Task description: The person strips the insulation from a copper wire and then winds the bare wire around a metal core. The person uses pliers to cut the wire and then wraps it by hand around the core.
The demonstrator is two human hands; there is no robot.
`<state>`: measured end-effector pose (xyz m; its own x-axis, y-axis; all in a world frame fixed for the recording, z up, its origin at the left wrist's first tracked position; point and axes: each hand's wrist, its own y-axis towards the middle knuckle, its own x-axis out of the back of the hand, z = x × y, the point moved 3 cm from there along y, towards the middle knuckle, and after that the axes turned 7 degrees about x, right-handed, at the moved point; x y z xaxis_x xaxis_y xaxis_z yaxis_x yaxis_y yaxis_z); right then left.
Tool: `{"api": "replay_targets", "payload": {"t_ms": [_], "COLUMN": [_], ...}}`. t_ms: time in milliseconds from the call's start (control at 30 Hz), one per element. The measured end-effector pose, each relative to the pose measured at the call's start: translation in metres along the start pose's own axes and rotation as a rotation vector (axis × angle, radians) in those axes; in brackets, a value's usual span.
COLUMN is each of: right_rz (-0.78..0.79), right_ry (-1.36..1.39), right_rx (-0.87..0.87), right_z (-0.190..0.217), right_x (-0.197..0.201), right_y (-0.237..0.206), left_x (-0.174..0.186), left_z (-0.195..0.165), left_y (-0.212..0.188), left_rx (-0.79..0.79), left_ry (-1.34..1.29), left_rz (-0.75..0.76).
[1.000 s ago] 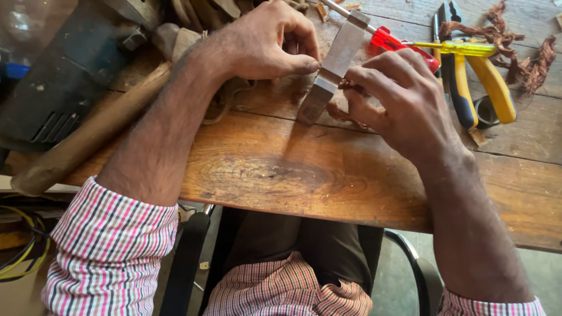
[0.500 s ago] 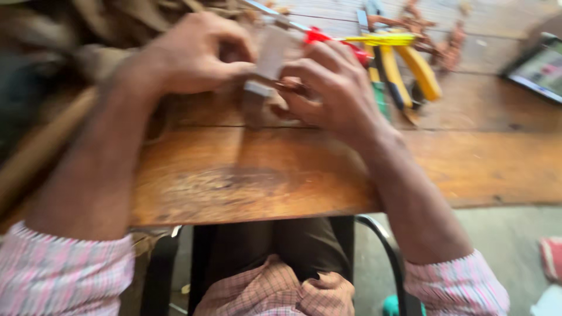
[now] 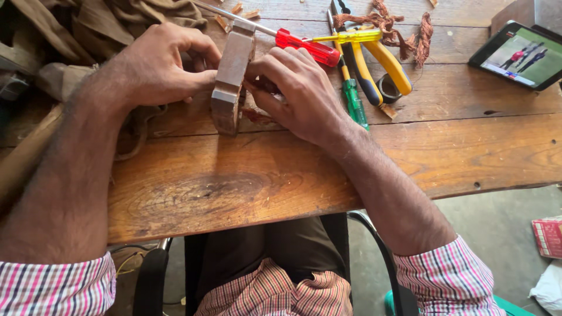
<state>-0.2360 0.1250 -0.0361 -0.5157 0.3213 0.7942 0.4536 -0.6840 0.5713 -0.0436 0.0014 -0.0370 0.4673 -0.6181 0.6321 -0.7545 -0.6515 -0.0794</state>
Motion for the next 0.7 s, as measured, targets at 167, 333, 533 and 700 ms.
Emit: {"api": "replay_targets", "payload": {"t_ms": [167,333,533,700], "right_rz": [-0.003,-0.023,-0.063,-0.076], "right_ry": [-0.011,-0.005,0.016,0.006], "right_rx": [-0.021,-0.015,-0.046,-0.04], "right_z": [0.0008,0.003,0.0033,0.0031], "right_x": [0.0003,0.002,0.0014,0.0011], "right_y": [0.0023,0.0043,0.003,0.0029], "left_x": [-0.0001,0.0018,0.0038,-0.0004], "left_z": [0.0016,-0.0063,-0.0065,-0.0072], "left_y": [-0.0002,-0.0025,-0.0064,-0.0017], "left_rx": [0.12,0.012,0.067,-0.11], "left_ry": [-0.038,-0.1,-0.073,-0.044], "left_rz": [0.023,0.031,0.038,0.013]}}
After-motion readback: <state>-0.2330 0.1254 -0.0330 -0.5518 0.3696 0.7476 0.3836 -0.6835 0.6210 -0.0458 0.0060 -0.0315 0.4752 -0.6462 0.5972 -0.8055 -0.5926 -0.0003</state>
